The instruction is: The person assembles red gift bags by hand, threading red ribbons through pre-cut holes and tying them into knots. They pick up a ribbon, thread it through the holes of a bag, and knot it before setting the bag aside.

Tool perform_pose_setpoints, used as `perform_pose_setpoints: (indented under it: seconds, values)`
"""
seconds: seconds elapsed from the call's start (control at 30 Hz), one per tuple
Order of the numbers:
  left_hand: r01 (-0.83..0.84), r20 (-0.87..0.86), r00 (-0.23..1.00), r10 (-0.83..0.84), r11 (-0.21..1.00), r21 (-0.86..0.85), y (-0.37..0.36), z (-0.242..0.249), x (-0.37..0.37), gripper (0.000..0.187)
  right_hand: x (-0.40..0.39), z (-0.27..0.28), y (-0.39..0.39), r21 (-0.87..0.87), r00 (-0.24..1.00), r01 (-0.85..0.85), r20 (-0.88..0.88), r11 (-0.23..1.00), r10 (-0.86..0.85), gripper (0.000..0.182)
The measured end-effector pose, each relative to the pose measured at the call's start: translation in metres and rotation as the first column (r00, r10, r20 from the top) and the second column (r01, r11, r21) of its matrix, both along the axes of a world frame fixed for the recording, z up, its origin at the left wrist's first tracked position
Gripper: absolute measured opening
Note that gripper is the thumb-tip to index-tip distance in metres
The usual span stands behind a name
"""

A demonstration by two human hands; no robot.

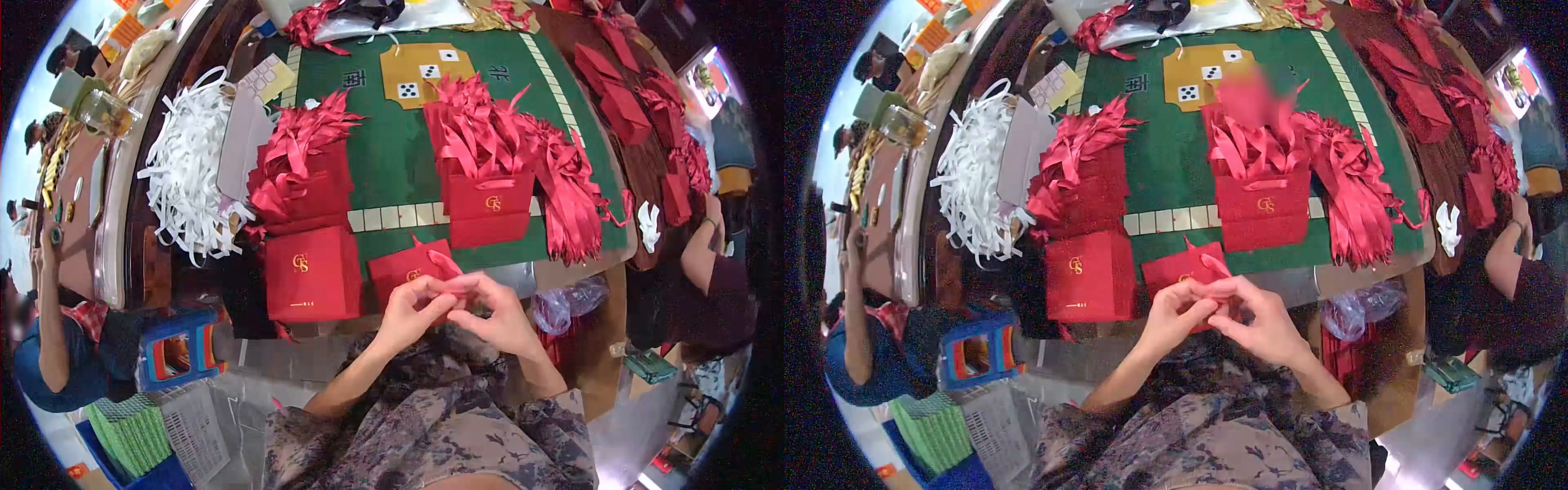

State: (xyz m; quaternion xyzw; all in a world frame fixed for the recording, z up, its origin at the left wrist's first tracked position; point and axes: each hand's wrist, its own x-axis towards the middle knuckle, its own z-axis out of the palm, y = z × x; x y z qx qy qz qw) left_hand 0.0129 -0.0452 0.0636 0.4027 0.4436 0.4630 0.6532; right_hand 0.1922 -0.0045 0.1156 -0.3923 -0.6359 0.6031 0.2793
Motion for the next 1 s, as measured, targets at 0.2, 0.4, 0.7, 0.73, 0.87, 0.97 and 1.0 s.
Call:
perform_pose_setpoints:
  seconds: [0.2, 0.4, 0.7, 0.73, 0.87, 0.97, 1.0]
  values:
    - [-0.223, 0.171, 0.955, 0.242, 0.967, -0.123, -0.014, -0.016, 0.009, 0.005, -0.007, -0.025, 0.002, -0.297, 0.976, 0.140, -0.122, 0.944, -0.183, 0.023]
    - [-0.066, -0.757, 0.472, 0.452, 0.874, 0.481, -0.002, -0.007, -0.016, 0.039, -0.025, -0.029, 0.007, 0.093, 0.979, 0.187, 0.061, 0.978, -0.193, 0.013]
    - [0.062, -0.949, 0.139, 0.283, 0.954, 0.294, 0.014, -0.024, -0.034, 0.041, -0.054, -0.070, 0.013, 0.319, 0.951, 0.116, 0.239, 0.941, -0.199, 0.015]
    - [0.052, -0.953, 0.140, 0.269, 0.959, 0.279, 0.014, -0.023, -0.034, 0.036, -0.053, -0.072, 0.013, 0.319, 0.949, 0.122, 0.239, 0.940, -0.204, 0.015]
    - [0.054, -0.915, 0.230, 0.331, 0.934, 0.352, 0.015, -0.010, -0.035, 0.026, -0.051, -0.076, 0.010, 0.359, 0.937, 0.077, 0.293, 0.930, -0.191, 0.013]
    - [0.088, -0.896, 0.330, 0.296, 0.936, 0.342, 0.018, -0.001, -0.043, 0.017, -0.051, -0.071, 0.006, 0.383, 0.932, 0.079, 0.300, 0.920, -0.205, 0.012]
    - [0.090, -0.897, 0.329, 0.296, 0.936, 0.341, 0.019, 0.002, -0.046, 0.017, -0.052, -0.068, 0.005, 0.382, 0.932, 0.090, 0.294, 0.920, -0.213, 0.012]
